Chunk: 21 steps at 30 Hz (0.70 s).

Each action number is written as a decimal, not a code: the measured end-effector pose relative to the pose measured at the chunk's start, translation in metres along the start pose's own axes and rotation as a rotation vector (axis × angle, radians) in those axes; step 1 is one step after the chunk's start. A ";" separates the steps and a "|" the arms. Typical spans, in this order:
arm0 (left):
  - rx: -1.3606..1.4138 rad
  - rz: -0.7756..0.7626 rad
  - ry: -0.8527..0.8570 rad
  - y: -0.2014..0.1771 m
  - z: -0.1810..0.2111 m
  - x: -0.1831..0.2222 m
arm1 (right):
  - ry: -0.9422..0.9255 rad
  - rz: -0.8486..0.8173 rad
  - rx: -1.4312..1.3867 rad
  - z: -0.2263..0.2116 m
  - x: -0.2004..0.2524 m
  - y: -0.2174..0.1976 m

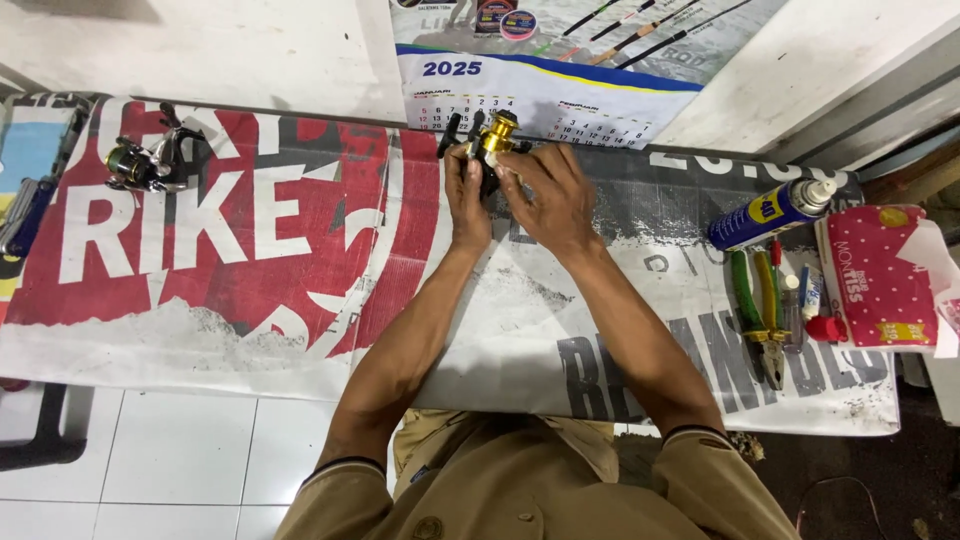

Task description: Reassembling a spinning fishing reel by fitting the spool onto the main body.

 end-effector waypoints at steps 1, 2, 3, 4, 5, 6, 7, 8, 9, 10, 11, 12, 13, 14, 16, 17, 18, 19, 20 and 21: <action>0.000 0.001 -0.001 0.001 -0.001 0.002 | 0.000 -0.001 0.000 -0.002 -0.002 0.000; -0.020 -0.010 0.029 0.002 0.000 0.002 | -0.021 -0.004 0.030 -0.005 -0.006 0.002; -0.041 -0.021 0.058 0.003 0.001 0.002 | -0.041 -0.007 0.059 -0.008 -0.010 0.003; -0.041 -0.023 0.061 0.002 0.003 0.001 | -0.043 -0.004 0.060 -0.010 -0.010 0.001; -0.069 -0.008 0.083 -0.001 0.007 0.001 | -0.044 -0.022 0.032 -0.013 -0.011 0.000; -0.098 0.009 0.104 -0.004 0.011 0.001 | -0.045 -0.042 0.003 -0.016 -0.011 0.000; -0.099 0.008 0.106 -0.003 0.014 0.001 | -0.047 -0.039 0.002 -0.013 -0.006 0.002; -0.113 0.005 0.110 -0.002 0.018 0.002 | -0.035 -0.035 -0.021 -0.009 -0.001 0.003; -0.126 0.002 0.114 -0.001 0.021 0.003 | -0.022 -0.030 -0.043 -0.005 0.004 0.004; -0.127 0.004 0.116 -0.002 0.017 0.004 | -0.025 -0.030 -0.045 -0.004 0.008 0.004; -0.122 0.007 0.107 -0.004 0.013 0.005 | -0.008 -0.023 -0.052 -0.001 0.011 0.004; -0.115 0.008 0.098 -0.004 0.009 0.005 | 0.007 -0.015 -0.056 0.002 0.013 0.003; -0.112 0.007 0.101 -0.003 0.007 0.005 | 0.004 -0.013 -0.054 0.005 0.015 0.000; -0.096 0.030 0.081 -0.004 0.005 0.006 | 0.007 -0.035 -0.046 0.007 0.018 -0.001; -0.079 0.052 0.061 -0.007 0.005 0.006 | 0.009 -0.056 -0.039 0.008 0.020 -0.003; -0.093 0.033 0.070 -0.008 0.007 0.005 | -0.002 -0.029 -0.017 0.007 0.019 -0.005; -0.104 0.012 0.082 -0.007 0.008 0.001 | -0.015 0.001 0.008 0.006 0.016 -0.008; -0.102 0.010 0.086 -0.005 0.006 -0.002 | -0.018 0.004 0.010 0.003 0.007 -0.006; -0.123 -0.011 0.097 -0.003 0.005 0.002 | -0.057 0.010 0.017 -0.005 0.003 -0.005; -0.143 -0.033 0.108 -0.002 0.004 0.005 | -0.097 0.016 0.025 -0.012 0.000 -0.005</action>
Point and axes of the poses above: each hand's wrist, its own x-axis away from the middle knuckle, its own y-axis out of the palm, z = x × y, the point moved 6 cm from there along -x, towards the middle knuckle, and after that the axes turned 3 degrees about y, right-handed, at the moved point
